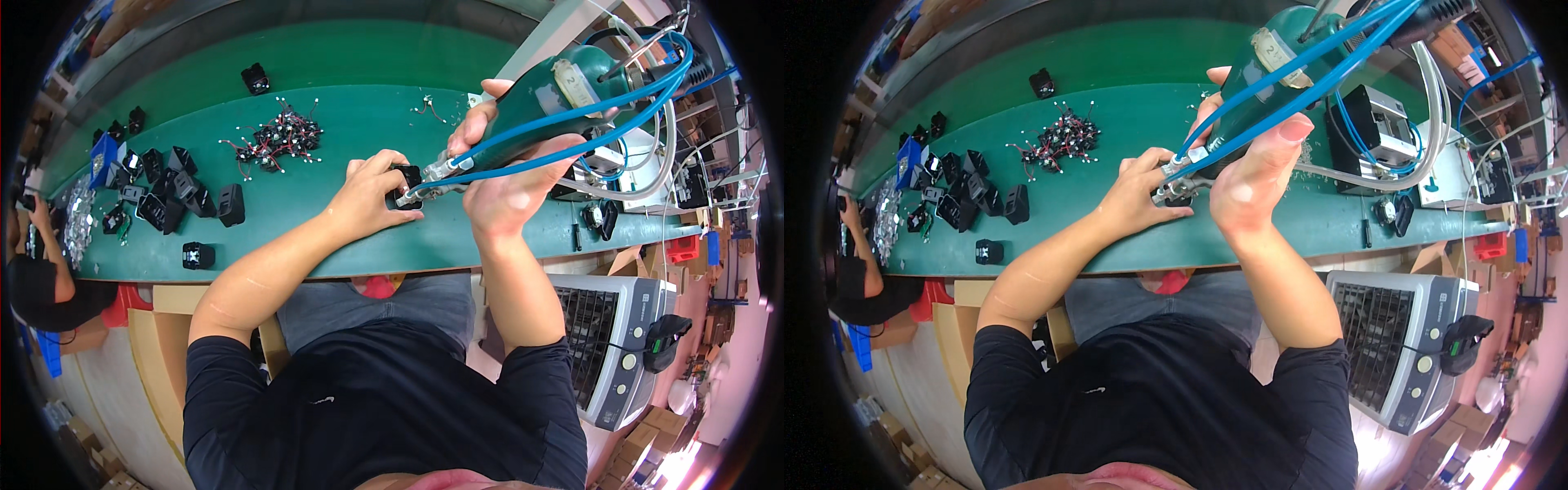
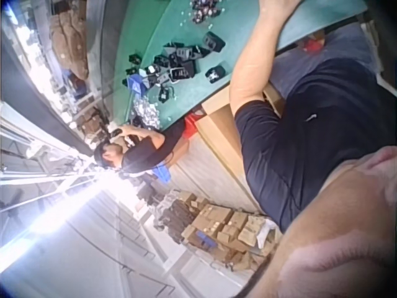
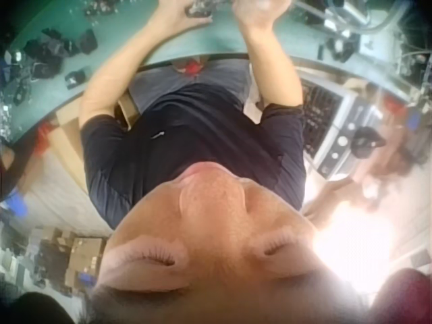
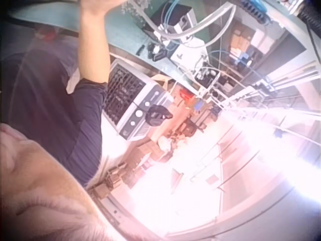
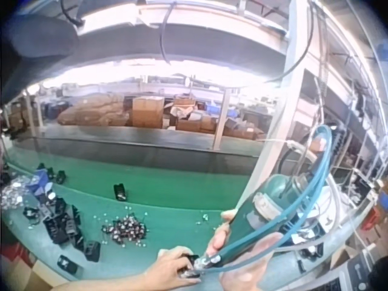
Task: The person assembles electronic components into a black plastic housing, then secures them with screws using a pneumatic screwdriver.
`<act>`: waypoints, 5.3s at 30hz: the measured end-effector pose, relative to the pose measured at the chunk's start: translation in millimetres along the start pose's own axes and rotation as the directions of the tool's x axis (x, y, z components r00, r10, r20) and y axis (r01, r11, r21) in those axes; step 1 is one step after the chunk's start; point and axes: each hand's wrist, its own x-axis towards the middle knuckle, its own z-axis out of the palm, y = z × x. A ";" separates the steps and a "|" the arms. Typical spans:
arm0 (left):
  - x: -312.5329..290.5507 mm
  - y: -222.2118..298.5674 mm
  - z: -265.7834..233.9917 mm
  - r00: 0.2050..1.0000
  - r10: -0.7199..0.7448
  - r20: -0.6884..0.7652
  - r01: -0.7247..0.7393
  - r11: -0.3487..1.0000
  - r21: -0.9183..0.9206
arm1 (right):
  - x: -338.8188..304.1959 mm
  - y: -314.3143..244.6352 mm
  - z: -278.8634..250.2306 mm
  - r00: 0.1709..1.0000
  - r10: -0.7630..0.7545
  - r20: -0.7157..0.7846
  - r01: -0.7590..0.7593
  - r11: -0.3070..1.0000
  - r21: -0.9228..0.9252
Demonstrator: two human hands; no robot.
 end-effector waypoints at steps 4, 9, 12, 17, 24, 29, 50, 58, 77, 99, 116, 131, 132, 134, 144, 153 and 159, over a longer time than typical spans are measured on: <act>0.5 -0.3 0.5 1.000 -0.007 0.004 0.007 1.000 -0.024 | -2.1 1.2 2.7 0.998 0.039 -0.057 -0.033 0.994 0.104; -0.1 -1.5 0.2 0.999 -0.025 0.044 0.026 1.000 -0.015 | -1.5 10.2 1.4 0.999 0.002 -0.043 0.006 0.983 0.181; 3.1 -0.5 -2.9 1.000 0.008 -0.007 -0.008 1.000 -0.007 | 13.5 -10.8 7.7 0.998 -0.050 -0.034 0.048 0.997 -0.059; 1.5 -1.7 -1.3 1.000 -0.030 -0.011 0.029 0.996 -0.081 | 30.5 -48.9 19.8 0.992 -0.123 0.032 0.115 0.976 0.186; 1.4 4.6 -3.6 0.999 -0.049 0.015 0.051 0.994 -0.093 | 12.7 -2.9 11.4 1.000 -0.016 -0.013 0.016 1.000 -0.025; 0.6 4.5 -3.0 0.999 -0.037 0.009 0.038 0.994 -0.099 | 4.5 4.0 11.2 1.000 0.021 0.019 -0.022 1.000 0.007; 14.0 4.7 -21.7 0.991 -0.030 0.126 0.024 0.999 0.049 | 52.9 -56.1 12.8 0.987 -0.156 -0.029 0.157 0.987 0.039; 129.3 -73.3 -99.0 0.880 -0.463 -0.108 0.442 0.712 0.545 | 29.6 -56.6 -5.5 0.967 -0.213 -0.139 0.177 0.955 -0.237; -72.7 -1.8 -189.5 0.901 -0.398 -0.174 0.415 0.669 0.617 | -15.8 123.2 41.9 0.820 0.150 0.552 0.311 0.693 -0.651; -101.5 -0.6 -115.9 0.846 -0.278 -0.456 0.521 0.618 0.589 | -36.4 86.7 -5.8 0.793 0.482 0.372 -0.200 0.783 -0.590; 7.4 14.7 -67.2 0.891 -0.049 0.451 0.011 0.996 0.086 | -124.5 38.6 -66.3 0.954 0.271 0.126 -0.074 0.624 -0.778; -40.6 208.7 -80.3 0.803 0.374 -0.464 -0.574 0.694 -0.435 | -131.0 56.7 -63.0 0.949 0.294 0.112 -0.208 0.855 -0.474; -38.7 203.8 -81.0 0.796 0.385 -0.467 -0.586 0.682 -0.437 | -130.5 60.6 -61.7 0.947 0.295 0.126 -0.209 0.866 -0.454; -43.7 205.2 -84.2 0.777 0.319 -0.543 -0.604 0.619 -0.502 | -131.3 62.8 -62.7 0.948 0.298 0.114 -0.222 0.873 -0.434; -82.8 122.2 -16.2 0.898 -0.437 0.043 0.437 0.881 -0.180 | -145.2 49.7 -68.6 0.942 0.270 0.198 -0.204 0.932 -0.300; -59.4 111.9 9.7 0.935 -0.334 0.115 0.341 0.769 -0.540 | -145.2 48.0 -57.3 0.978 0.115 0.176 0.029 0.753 -0.657; -48.7 32.6 -58.7 0.993 -0.045 -0.106 0.059 0.989 0.136 | -140.5 57.4 -71.6 0.943 0.330 0.050 -0.306 0.913 -0.269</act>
